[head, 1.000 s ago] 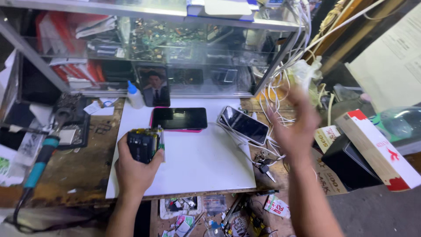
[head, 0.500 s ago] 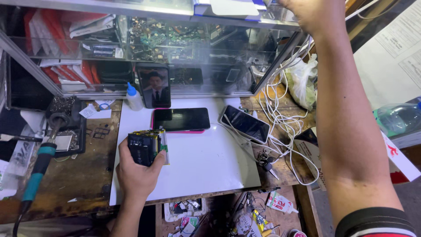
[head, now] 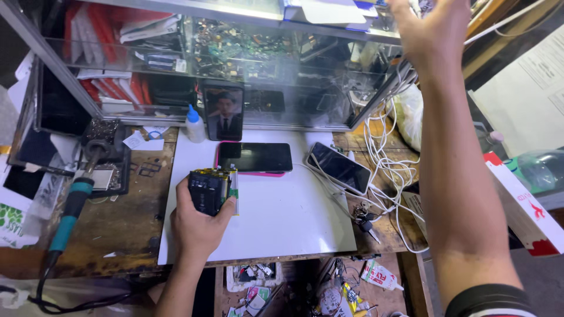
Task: The person organizes a cluttered workbench, retrieves a stack of smartphone batteries, and then disassembles two smartphones. They remove the back covers and internal components, placing the parts on the table. The person handles various tools and electronic parts throughout the process.
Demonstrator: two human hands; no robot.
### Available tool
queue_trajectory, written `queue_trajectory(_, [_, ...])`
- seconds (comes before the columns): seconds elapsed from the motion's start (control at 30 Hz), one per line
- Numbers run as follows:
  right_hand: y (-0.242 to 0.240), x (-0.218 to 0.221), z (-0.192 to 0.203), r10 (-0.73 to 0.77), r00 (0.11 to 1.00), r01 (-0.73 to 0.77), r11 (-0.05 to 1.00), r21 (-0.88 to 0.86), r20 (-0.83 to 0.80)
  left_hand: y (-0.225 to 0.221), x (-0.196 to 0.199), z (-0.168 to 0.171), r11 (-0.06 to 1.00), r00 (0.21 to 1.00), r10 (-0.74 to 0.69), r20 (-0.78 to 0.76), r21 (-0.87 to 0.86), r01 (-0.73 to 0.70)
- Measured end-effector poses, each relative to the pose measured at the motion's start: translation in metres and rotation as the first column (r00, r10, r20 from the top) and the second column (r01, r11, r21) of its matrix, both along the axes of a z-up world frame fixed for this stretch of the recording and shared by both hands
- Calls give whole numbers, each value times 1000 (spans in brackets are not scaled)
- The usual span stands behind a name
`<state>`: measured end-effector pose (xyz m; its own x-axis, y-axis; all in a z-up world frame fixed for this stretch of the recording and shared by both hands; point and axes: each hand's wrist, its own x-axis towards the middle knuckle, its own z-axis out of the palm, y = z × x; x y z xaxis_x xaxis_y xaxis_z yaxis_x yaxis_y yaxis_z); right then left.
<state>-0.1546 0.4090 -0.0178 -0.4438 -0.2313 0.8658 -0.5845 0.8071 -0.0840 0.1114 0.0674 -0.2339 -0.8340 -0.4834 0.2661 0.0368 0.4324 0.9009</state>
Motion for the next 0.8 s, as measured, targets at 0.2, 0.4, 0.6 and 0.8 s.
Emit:
queue_trajectory(0.2, [-37,134,-52,312,933,-249,919,-305,181,-2,0,-5,1000,996,14,85,7,-15])
queue_trajectory(0.4, [-113,244,-172,784,341,-186,597,-781,518,0,2,2,999,1000,1,10,-41,0])
queue_trajectory(0.6, [-138,290,-223,899,60,106,427,-898,435,26,13,30,983,940,-90,330,-119,136])
queue_trajectory(0.8, [-134,273,-226,994,2,418,100,-903,111,65,29,61,911,900,-131,415,-307,274])
